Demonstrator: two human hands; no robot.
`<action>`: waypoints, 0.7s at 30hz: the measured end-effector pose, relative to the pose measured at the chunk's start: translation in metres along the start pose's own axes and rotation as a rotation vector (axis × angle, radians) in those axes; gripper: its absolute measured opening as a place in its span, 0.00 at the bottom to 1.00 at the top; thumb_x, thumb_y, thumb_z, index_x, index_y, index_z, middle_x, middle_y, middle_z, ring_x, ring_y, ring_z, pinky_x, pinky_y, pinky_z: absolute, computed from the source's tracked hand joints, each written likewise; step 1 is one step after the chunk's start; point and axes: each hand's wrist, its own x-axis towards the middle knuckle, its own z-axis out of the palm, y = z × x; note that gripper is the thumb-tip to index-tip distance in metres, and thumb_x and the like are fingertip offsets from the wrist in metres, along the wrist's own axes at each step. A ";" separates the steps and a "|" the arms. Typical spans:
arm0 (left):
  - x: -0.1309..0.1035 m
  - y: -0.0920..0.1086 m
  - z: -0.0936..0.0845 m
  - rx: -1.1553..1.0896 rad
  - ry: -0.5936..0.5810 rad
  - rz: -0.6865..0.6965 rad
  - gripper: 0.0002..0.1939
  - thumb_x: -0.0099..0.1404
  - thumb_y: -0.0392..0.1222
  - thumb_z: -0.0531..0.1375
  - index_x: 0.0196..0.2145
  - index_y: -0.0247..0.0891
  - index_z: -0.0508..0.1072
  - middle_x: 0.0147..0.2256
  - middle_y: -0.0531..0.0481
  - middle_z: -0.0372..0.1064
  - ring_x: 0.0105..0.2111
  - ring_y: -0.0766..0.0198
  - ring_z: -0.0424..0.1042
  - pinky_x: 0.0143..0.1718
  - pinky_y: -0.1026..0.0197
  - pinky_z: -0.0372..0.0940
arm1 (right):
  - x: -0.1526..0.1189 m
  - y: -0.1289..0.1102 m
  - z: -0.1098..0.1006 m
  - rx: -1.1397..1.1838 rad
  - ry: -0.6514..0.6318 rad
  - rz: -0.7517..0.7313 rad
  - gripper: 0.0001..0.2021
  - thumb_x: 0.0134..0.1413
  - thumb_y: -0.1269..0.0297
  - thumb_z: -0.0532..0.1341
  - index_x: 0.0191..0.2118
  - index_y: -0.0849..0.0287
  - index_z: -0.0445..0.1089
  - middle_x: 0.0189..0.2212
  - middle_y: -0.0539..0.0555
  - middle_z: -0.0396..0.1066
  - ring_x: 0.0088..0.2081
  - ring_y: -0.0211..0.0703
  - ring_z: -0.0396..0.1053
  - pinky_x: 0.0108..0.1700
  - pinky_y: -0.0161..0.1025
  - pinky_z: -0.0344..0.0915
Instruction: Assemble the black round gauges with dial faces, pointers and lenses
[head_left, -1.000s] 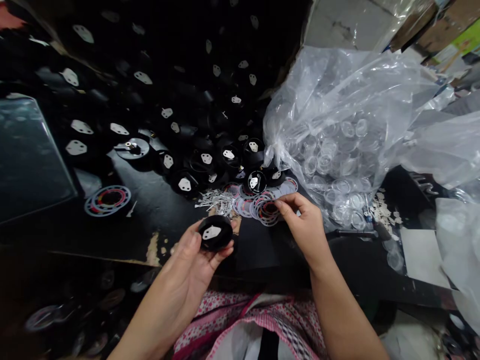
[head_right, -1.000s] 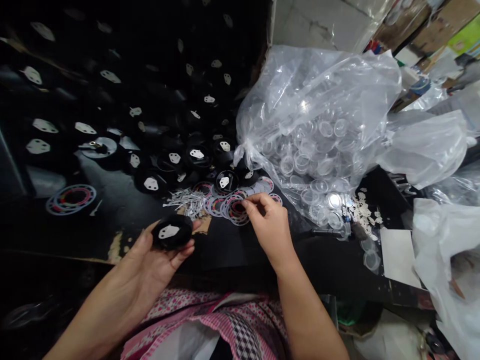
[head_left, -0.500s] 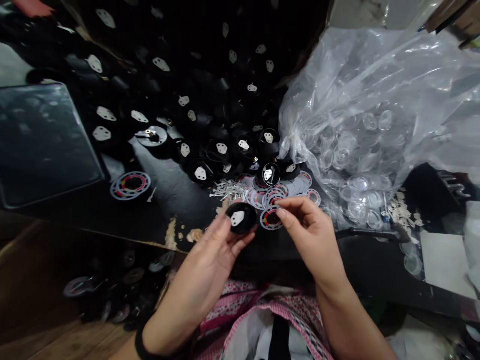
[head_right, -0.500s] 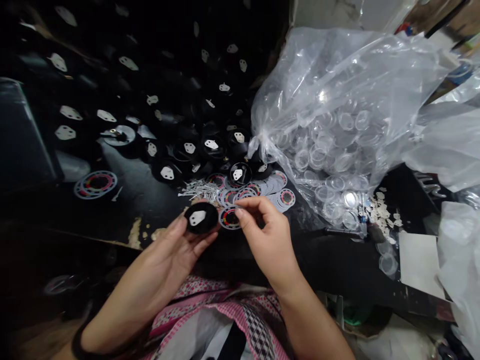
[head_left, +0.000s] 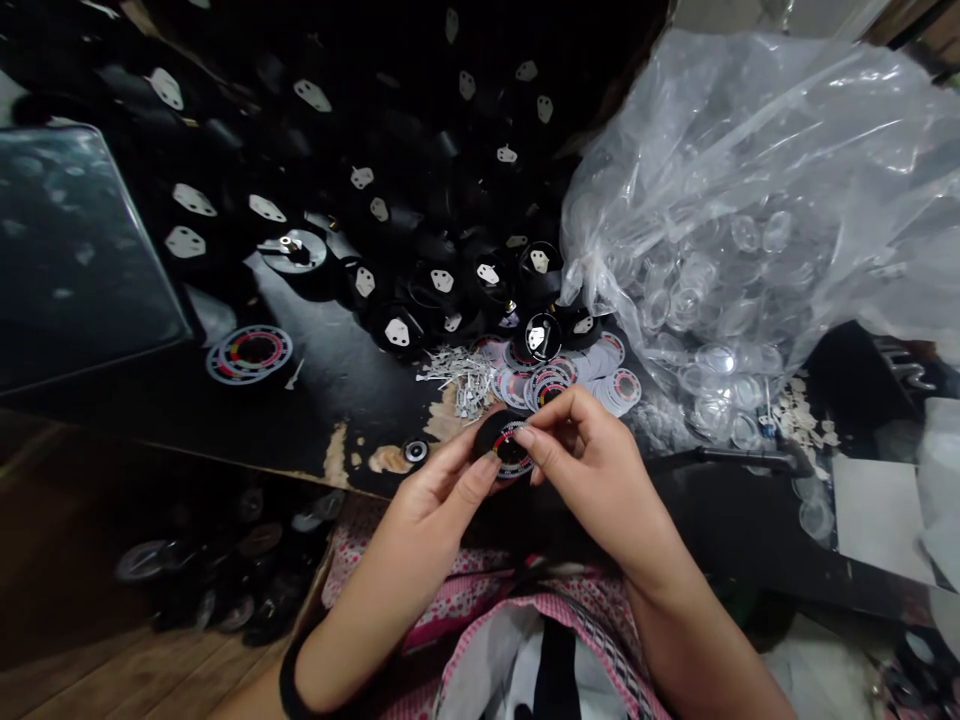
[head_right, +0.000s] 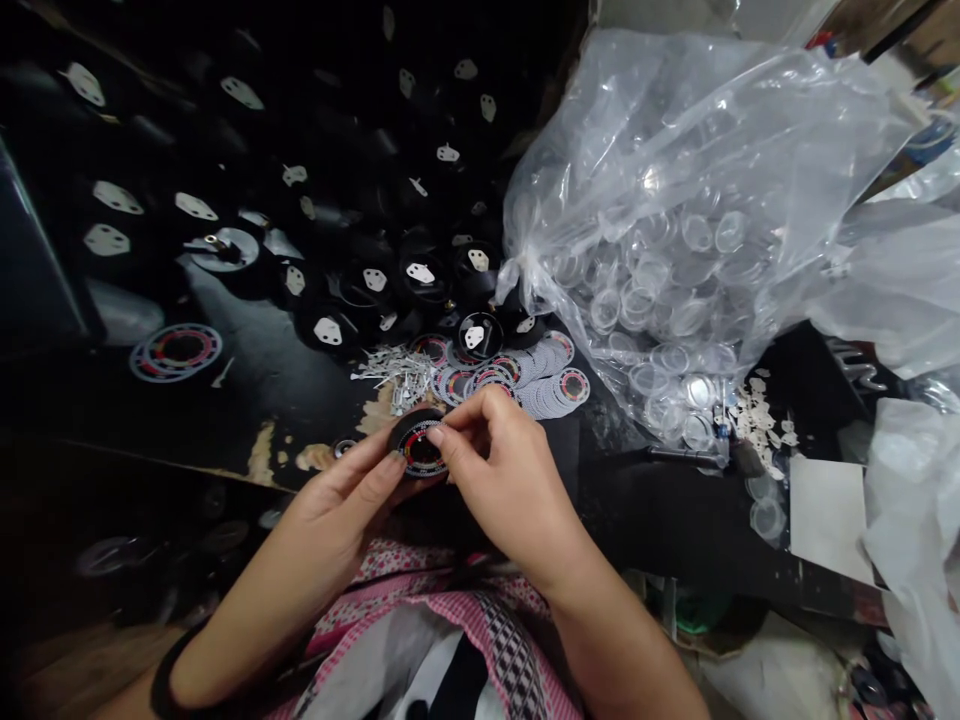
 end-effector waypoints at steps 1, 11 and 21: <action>0.000 0.001 0.001 0.006 0.000 0.006 0.21 0.63 0.51 0.67 0.53 0.48 0.78 0.53 0.46 0.77 0.59 0.47 0.71 0.58 0.47 0.68 | -0.001 0.001 0.000 -0.044 0.013 -0.012 0.08 0.56 0.60 0.65 0.32 0.54 0.65 0.25 0.44 0.67 0.26 0.35 0.66 0.29 0.34 0.63; -0.022 -0.004 -0.028 0.227 0.122 -0.008 0.17 0.62 0.47 0.66 0.49 0.46 0.79 0.48 0.46 0.80 0.49 0.50 0.78 0.54 0.49 0.71 | -0.009 0.006 0.006 -0.334 -0.168 -0.188 0.03 0.64 0.65 0.60 0.41 0.55 0.71 0.35 0.50 0.76 0.37 0.42 0.72 0.40 0.39 0.67; -0.011 0.016 -0.011 -0.401 0.284 -0.028 0.08 0.67 0.41 0.63 0.43 0.43 0.80 0.48 0.47 0.80 0.55 0.54 0.74 0.60 0.48 0.66 | 0.035 0.000 0.031 -1.181 -0.132 -0.455 0.08 0.66 0.67 0.56 0.41 0.61 0.72 0.38 0.60 0.76 0.43 0.57 0.71 0.44 0.51 0.62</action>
